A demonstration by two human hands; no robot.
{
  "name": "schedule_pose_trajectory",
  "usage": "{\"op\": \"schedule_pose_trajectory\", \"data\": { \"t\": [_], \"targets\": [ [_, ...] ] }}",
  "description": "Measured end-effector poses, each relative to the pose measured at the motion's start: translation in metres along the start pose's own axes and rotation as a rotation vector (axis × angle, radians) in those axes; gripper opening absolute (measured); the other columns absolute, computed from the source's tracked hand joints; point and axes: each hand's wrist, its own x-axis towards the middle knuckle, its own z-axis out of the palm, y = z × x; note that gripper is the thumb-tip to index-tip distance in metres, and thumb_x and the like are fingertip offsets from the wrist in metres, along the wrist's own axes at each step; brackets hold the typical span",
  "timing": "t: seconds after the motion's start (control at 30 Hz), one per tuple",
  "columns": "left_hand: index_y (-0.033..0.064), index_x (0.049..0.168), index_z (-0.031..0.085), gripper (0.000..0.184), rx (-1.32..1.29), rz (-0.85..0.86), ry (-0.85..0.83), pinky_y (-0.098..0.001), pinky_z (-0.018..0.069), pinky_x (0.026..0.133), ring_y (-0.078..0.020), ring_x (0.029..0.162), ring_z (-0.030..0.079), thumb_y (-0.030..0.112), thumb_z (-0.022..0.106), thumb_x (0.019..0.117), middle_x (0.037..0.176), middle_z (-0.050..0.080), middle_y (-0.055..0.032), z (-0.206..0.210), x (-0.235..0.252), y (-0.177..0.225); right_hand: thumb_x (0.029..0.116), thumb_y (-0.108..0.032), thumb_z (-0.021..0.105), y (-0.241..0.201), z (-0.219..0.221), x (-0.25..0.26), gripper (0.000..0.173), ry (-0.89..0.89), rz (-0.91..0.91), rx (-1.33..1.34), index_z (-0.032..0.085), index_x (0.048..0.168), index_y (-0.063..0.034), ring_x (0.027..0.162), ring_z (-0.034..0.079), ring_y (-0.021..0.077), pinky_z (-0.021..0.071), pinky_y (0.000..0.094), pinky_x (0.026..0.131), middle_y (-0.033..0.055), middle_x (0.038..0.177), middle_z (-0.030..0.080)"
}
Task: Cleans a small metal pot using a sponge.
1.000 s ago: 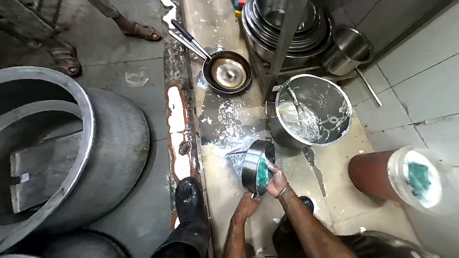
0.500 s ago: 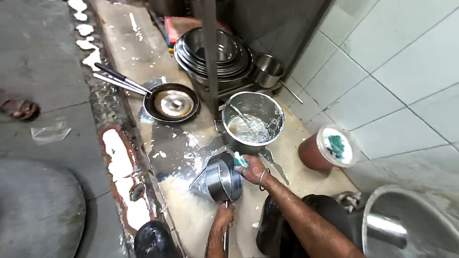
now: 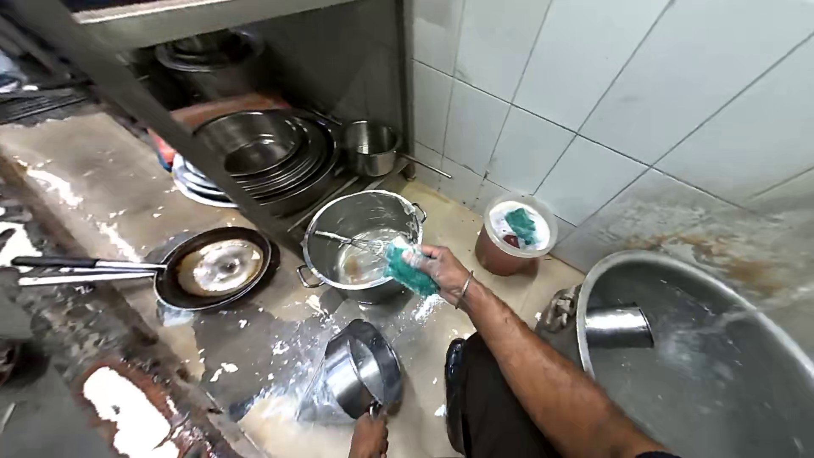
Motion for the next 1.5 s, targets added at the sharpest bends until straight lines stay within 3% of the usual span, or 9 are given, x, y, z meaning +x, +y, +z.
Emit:
{"op": "schedule_pose_trajectory", "data": {
  "t": [0.13, 0.27, 0.53, 0.67, 0.9, 1.13, 1.33, 1.4, 1.5],
  "targets": [
    [-0.0092, 0.123, 0.064, 0.043, 0.477, 0.031, 0.139, -0.0601, 0.0539, 0.091, -0.0422, 0.102, 0.069, 0.028, 0.055, 0.1031, 0.113, 0.069, -0.0301, -0.001, -0.012, 0.004, 0.1067, -0.018, 0.055, 0.002, -0.043, 0.005, 0.03, 0.226, -0.041, 0.191, 0.064, 0.131, -0.0019, 0.088, 0.066, 0.0166, 0.0572, 0.0369, 0.08, 0.0123, 0.107, 0.07],
    [-0.0066, 0.127, 0.063, 0.043, 0.631, -0.006, 0.217, -0.0616, 0.0516, 0.099, -0.0428, 0.119, 0.065, 0.025, 0.059, 0.0993, 0.125, 0.067, -0.0286, 0.005, -0.026, 0.017, 0.0972, -0.007, 0.068, 0.038, -0.098, -0.001, 0.04, 0.416, 0.051, 0.127, 0.063, 0.136, -0.0031, 0.092, 0.068, 0.023, 0.058, 0.0413, 0.081, 0.0176, 0.116, 0.069],
    [-0.0027, 0.135, 0.059, 0.051, 0.65, 0.028, 0.194, -0.0623, 0.0504, 0.1, -0.0423, 0.12, 0.064, 0.023, 0.069, 0.0926, 0.127, 0.066, -0.0267, 0.022, -0.012, 0.001, 0.0899, 0.002, 0.074, 0.123, -0.191, -0.03, 0.047, 0.733, 0.204, 0.137, 0.06, 0.135, -0.0032, 0.093, 0.067, 0.0273, 0.0574, 0.0453, 0.079, 0.0199, 0.118, 0.067],
    [-0.0013, 0.14, 0.055, 0.059, 0.647, 0.018, 0.18, -0.0632, 0.0508, 0.099, -0.0429, 0.12, 0.064, 0.026, 0.072, 0.0908, 0.128, 0.066, -0.0261, 0.022, -0.007, -0.005, 0.086, -0.004, 0.081, 0.12, -0.217, -0.021, 0.066, 0.796, 0.162, -0.08, 0.055, 0.147, -0.0061, 0.118, 0.065, 0.032, 0.0545, 0.0515, 0.099, 0.0202, 0.137, 0.064],
    [-0.002, 0.139, 0.056, 0.062, 0.587, 0.007, 0.146, -0.0622, 0.0495, 0.101, -0.0418, 0.121, 0.064, 0.028, 0.075, 0.0889, 0.129, 0.066, -0.0258, 0.02, 0.009, -0.011, 0.0951, -0.018, 0.076, 0.086, -0.27, 0.033, 0.052, 0.741, 0.061, -0.463, 0.059, 0.141, 0.0003, 0.124, 0.064, 0.0363, 0.0488, 0.0544, 0.108, 0.0244, 0.134, 0.065],
    [0.0005, 0.136, 0.06, 0.062, 0.456, -0.003, 0.099, -0.0631, 0.0513, 0.097, -0.042, 0.113, 0.067, 0.026, 0.081, 0.0838, 0.121, 0.068, -0.0251, 0.011, 0.026, -0.03, 0.0908, -0.013, 0.073, 0.105, -0.303, 0.108, 0.044, 0.39, 0.359, -1.066, 0.067, 0.133, -0.0054, 0.124, 0.062, 0.0449, 0.0476, 0.0663, 0.103, 0.0253, 0.13, 0.067],
    [0.0081, 0.139, 0.06, 0.059, 0.437, -0.098, 0.055, -0.0607, 0.053, 0.096, -0.038, 0.112, 0.068, 0.032, 0.078, 0.0882, 0.124, 0.068, -0.0217, 0.007, 0.034, -0.028, 0.1107, -0.015, 0.046, 0.098, -0.288, 0.139, 0.042, -0.088, 0.582, -1.379, 0.049, 0.146, 0.0075, 0.138, 0.049, 0.0516, 0.0369, 0.0669, 0.113, 0.0346, 0.146, 0.052],
    [0.0084, 0.138, 0.06, 0.058, 0.404, -0.102, 0.039, -0.0597, 0.0535, 0.095, -0.0369, 0.11, 0.068, 0.033, 0.077, 0.0884, 0.124, 0.068, -0.0209, 0.005, 0.039, -0.027, 0.1126, -0.011, 0.039, 0.105, -0.286, 0.141, 0.047, -0.089, 0.587, -1.36, 0.035, 0.156, 0.0056, 0.145, 0.041, 0.0509, 0.0301, 0.0656, 0.118, 0.0343, 0.154, 0.043],
    [0.0079, 0.133, 0.063, 0.054, 0.318, -0.089, 0.026, -0.0575, 0.0555, 0.09, -0.0352, 0.101, 0.07, 0.035, 0.078, 0.0887, 0.119, 0.069, -0.02, 0.005, 0.047, -0.029, 0.1126, -0.015, 0.041, 0.132, -0.307, 0.144, 0.044, -0.006, 0.566, -1.357, 0.045, 0.148, 0.0102, 0.139, 0.046, 0.0544, 0.0331, 0.0686, 0.115, 0.0377, 0.146, 0.05]
  ]
}}
